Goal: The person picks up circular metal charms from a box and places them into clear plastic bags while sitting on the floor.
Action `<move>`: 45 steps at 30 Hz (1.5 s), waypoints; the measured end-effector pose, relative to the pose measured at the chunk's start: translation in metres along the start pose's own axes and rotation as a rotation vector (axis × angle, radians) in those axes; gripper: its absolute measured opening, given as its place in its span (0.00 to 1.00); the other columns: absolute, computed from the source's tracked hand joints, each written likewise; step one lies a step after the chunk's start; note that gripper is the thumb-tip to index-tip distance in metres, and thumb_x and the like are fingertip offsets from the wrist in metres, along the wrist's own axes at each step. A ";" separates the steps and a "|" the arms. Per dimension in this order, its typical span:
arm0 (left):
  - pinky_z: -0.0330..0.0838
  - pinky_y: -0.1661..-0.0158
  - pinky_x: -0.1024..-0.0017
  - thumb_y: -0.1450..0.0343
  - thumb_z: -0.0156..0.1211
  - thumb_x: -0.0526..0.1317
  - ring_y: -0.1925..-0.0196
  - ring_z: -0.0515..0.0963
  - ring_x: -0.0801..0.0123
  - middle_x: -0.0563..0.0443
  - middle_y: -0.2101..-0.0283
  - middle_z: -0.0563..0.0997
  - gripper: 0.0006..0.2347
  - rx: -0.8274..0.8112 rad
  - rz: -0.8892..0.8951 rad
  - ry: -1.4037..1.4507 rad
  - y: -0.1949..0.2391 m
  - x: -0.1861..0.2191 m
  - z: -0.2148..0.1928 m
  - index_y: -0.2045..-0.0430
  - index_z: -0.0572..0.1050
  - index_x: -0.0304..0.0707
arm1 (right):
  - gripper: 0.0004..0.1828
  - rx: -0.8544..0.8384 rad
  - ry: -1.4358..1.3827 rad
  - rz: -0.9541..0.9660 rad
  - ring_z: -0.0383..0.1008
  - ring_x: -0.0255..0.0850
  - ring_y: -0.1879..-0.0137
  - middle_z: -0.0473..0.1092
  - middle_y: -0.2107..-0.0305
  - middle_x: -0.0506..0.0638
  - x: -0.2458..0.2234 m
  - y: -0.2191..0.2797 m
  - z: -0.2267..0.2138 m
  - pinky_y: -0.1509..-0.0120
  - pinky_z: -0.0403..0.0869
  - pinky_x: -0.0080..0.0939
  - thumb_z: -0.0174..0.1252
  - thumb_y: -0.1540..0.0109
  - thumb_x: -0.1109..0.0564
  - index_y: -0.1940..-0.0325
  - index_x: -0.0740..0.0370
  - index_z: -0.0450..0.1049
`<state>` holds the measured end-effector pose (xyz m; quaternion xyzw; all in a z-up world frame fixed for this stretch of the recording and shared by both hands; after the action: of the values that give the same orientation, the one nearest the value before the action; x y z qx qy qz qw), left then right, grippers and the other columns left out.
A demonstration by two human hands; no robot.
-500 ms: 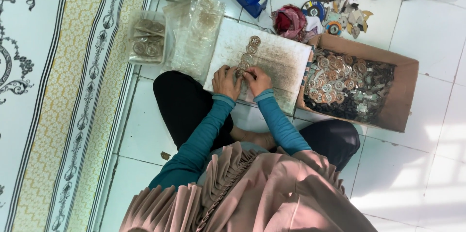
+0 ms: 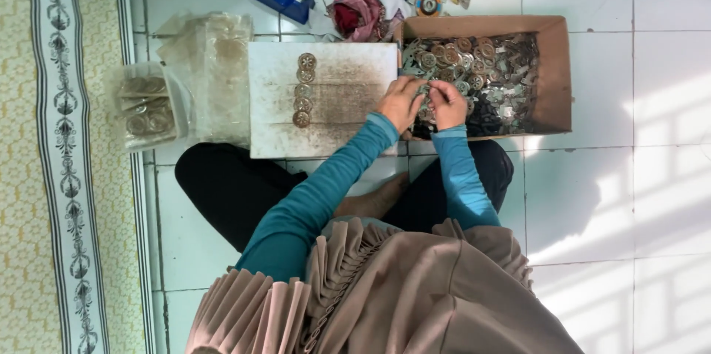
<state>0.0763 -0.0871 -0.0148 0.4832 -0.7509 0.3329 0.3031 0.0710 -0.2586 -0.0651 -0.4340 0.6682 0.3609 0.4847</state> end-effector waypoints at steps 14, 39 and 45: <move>0.75 0.59 0.56 0.29 0.54 0.36 0.56 0.79 0.51 0.35 0.59 0.80 0.09 -0.785 0.045 -0.867 -0.010 -0.109 0.204 0.58 0.78 0.34 | 0.26 -0.404 0.918 0.313 0.73 0.62 0.40 0.62 0.38 0.62 0.048 -0.004 -0.001 0.42 0.79 0.68 0.61 0.35 0.58 0.33 0.48 0.68; 0.78 0.48 0.60 0.25 0.57 0.53 0.52 0.84 0.57 0.50 0.58 0.86 0.11 0.049 -0.578 0.412 -0.046 -0.098 0.001 0.59 0.81 0.53 | 0.07 0.076 -0.107 -0.196 0.78 0.37 0.66 0.79 0.71 0.56 -0.066 0.008 0.060 0.60 0.78 0.37 0.68 0.39 0.67 0.57 0.63 0.83; 0.82 0.56 0.61 0.28 0.64 0.43 0.59 0.85 0.63 0.50 0.63 0.84 0.12 0.188 -0.756 0.472 -0.004 -0.177 -0.096 0.50 0.77 0.53 | 0.10 -0.138 0.067 -0.366 0.81 0.44 0.61 0.79 0.69 0.52 -0.079 0.016 0.169 0.56 0.80 0.44 0.72 0.42 0.67 0.59 0.56 0.85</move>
<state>0.1541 0.0804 -0.0945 0.6597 -0.3988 0.3666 0.5209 0.1251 -0.0820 -0.0333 -0.5924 0.5674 0.2971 0.4887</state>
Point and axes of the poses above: each hand's wrist, its own y-axis away from the middle knuckle, its own z-axis out of the palm, x = y × z, the point moved 6 cm from there along -y, towards the middle knuckle
